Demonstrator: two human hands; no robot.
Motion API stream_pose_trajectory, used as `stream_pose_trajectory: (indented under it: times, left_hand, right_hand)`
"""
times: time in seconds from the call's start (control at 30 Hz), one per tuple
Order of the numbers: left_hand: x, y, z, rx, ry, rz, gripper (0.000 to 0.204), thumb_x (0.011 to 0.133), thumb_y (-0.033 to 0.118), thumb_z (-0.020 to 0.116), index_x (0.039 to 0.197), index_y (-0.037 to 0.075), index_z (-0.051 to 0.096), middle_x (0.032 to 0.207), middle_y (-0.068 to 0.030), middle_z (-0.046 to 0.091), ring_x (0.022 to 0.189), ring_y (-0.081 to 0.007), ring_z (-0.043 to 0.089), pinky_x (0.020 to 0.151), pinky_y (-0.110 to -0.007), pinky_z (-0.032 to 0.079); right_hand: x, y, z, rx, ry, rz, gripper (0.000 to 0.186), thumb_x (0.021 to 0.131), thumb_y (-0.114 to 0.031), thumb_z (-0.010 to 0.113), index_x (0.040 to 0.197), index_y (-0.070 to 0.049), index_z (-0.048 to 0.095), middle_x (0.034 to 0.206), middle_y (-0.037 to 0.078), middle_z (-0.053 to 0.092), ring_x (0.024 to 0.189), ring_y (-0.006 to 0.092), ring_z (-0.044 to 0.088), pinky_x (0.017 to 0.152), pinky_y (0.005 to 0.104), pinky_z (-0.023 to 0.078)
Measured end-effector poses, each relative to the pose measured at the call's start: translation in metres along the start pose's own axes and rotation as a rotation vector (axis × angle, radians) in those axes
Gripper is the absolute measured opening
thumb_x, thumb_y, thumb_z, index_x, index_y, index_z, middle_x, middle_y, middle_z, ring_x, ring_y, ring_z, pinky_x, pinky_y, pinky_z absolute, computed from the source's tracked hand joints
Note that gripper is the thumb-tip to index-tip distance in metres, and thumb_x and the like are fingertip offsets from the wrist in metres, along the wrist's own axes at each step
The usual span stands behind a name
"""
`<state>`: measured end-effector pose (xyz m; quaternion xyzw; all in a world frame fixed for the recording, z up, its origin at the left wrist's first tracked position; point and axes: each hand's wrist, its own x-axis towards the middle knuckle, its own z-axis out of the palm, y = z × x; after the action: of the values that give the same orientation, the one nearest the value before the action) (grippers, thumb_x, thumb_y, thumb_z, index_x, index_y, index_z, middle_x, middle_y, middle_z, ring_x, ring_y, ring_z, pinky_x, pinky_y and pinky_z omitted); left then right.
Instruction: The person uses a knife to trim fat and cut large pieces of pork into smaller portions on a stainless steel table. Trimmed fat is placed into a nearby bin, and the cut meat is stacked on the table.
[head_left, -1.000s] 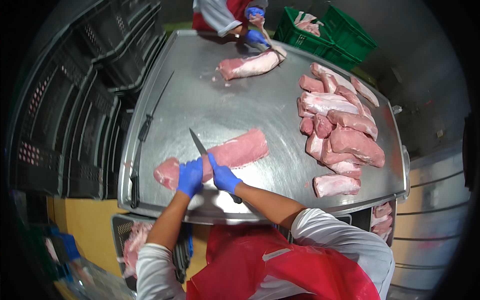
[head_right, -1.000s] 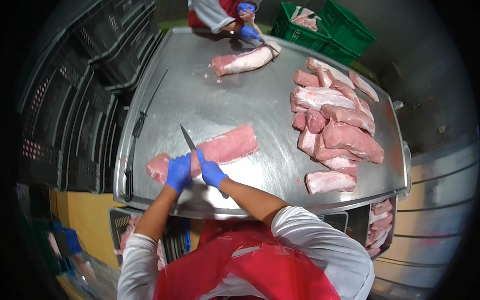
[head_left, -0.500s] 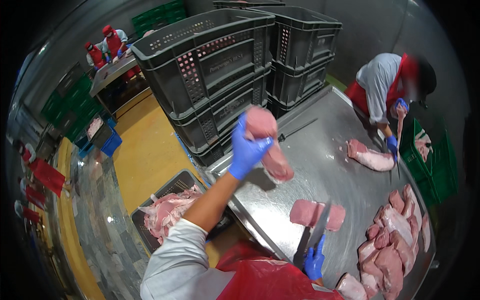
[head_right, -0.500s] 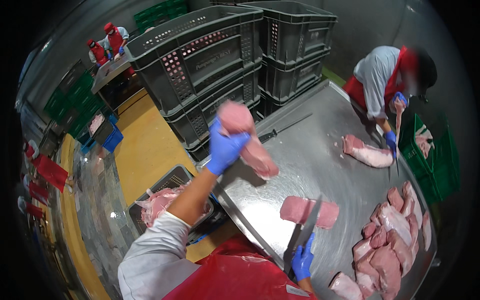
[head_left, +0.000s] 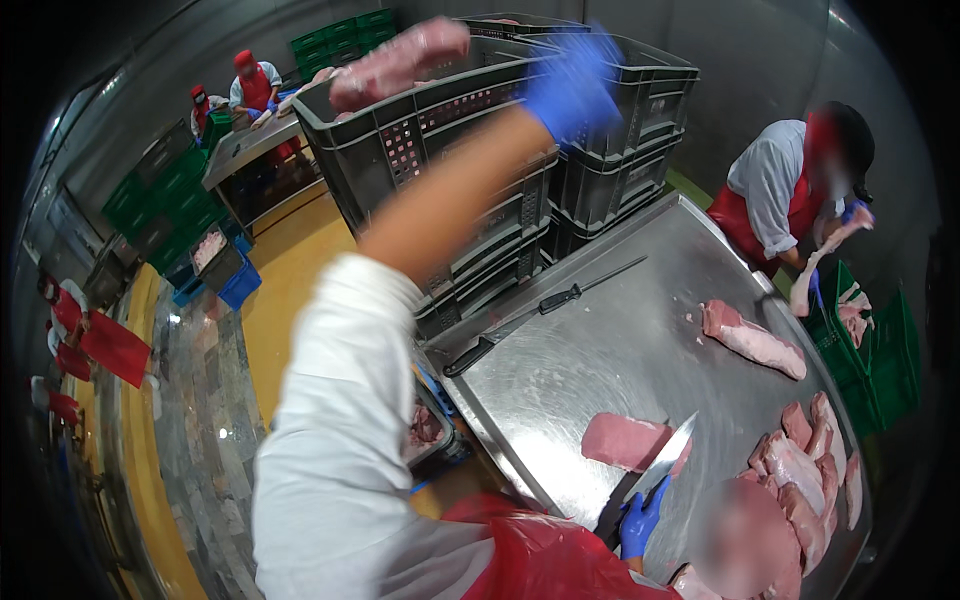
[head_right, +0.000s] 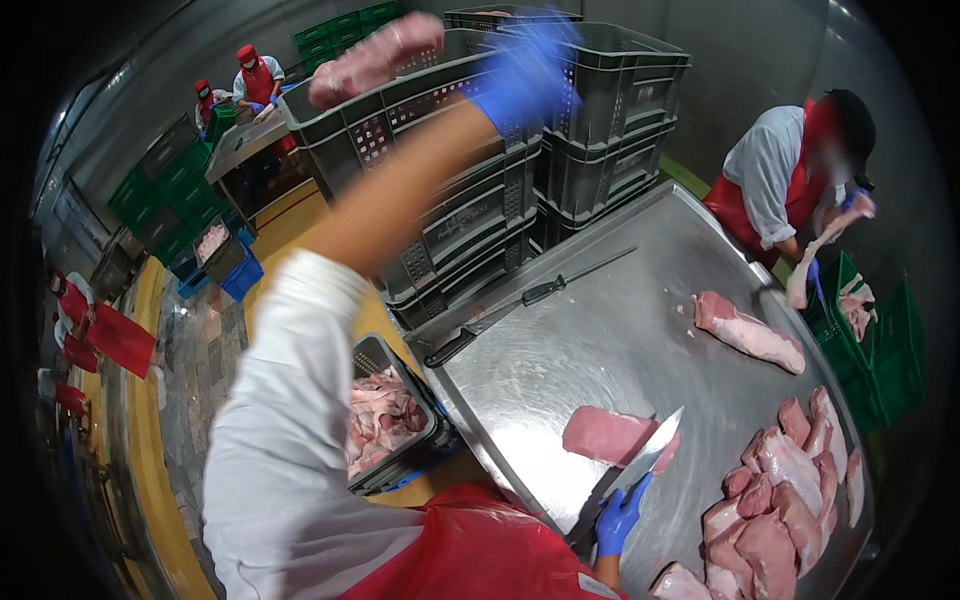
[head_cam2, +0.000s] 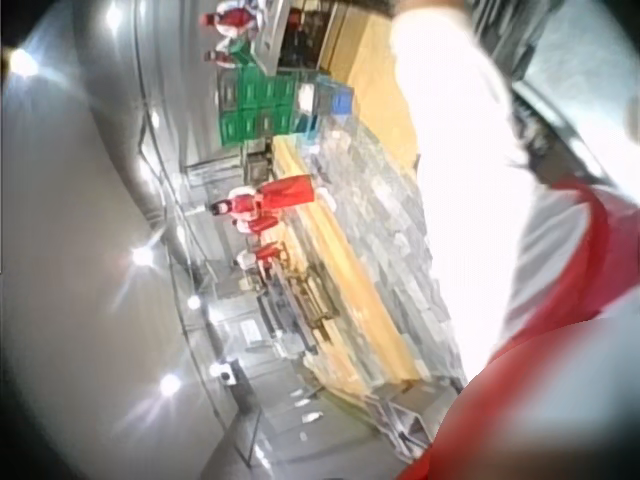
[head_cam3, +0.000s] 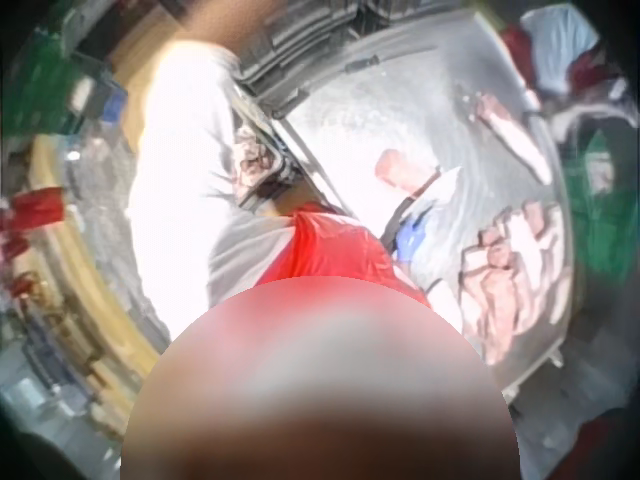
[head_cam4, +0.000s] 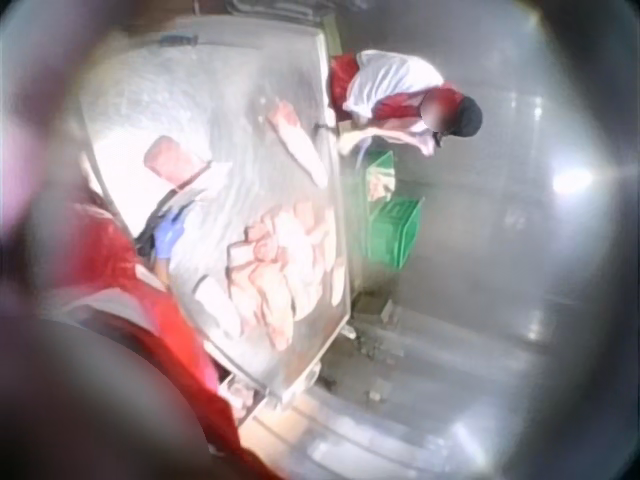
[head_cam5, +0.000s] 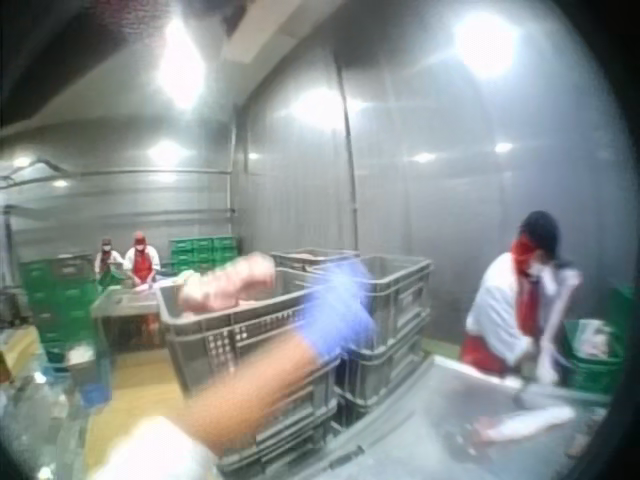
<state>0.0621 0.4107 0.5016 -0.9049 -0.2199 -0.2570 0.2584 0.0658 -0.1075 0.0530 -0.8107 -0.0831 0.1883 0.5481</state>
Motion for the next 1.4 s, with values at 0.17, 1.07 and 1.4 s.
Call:
stream_pose_trajectory:
  times: [0.17, 1.07, 1.4]
  left_hand:
    - [-0.193, 0.297, 0.159, -0.849, -0.531, 0.305, 0.043, 0.08, 0.027, 0.066, 0.118, 0.009, 0.061, 0.105, -0.0127, 0.069, 0.096, -0.0284, 0.067, 0.083, -0.044, 0.053]
    - [-0.01, -0.181, -0.032, 0.063, -0.075, -0.066, 0.047, 0.097, 0.034, 0.058, 0.132, 0.002, 0.058, 0.122, -0.017, 0.065, 0.113, -0.0216, 0.062, 0.095, -0.039, 0.05]
    - [-0.211, 0.404, 0.15, -1.069, -0.65, 0.733, 0.042, 0.081, 0.006, 0.071, 0.122, 0.005, 0.065, 0.113, -0.0194, 0.068, 0.103, -0.0318, 0.067, 0.089, -0.038, 0.052]
  right_hand:
    - [-0.013, -0.005, -0.006, 0.035, 0.016, -0.037, 0.075, 0.094, 0.0, 0.045, 0.159, -0.024, 0.017, 0.079, 0.01, 0.061, 0.051, 0.0129, 0.051, 0.046, 0.0302, 0.044]
    - [-0.001, 0.01, -0.044, 0.107, 0.092, 0.08, 0.076, 0.097, -0.001, 0.046, 0.16, -0.02, 0.01, 0.073, 0.0, 0.047, 0.055, 0.0073, 0.043, 0.053, 0.026, 0.047]
    - [-0.122, 0.093, -0.114, 0.347, 0.748, 0.232, 0.012, 0.099, -0.011, 0.055, 0.104, 0.0, 0.052, 0.069, 0.009, 0.064, 0.054, 0.0105, 0.06, 0.048, 0.0283, 0.048]
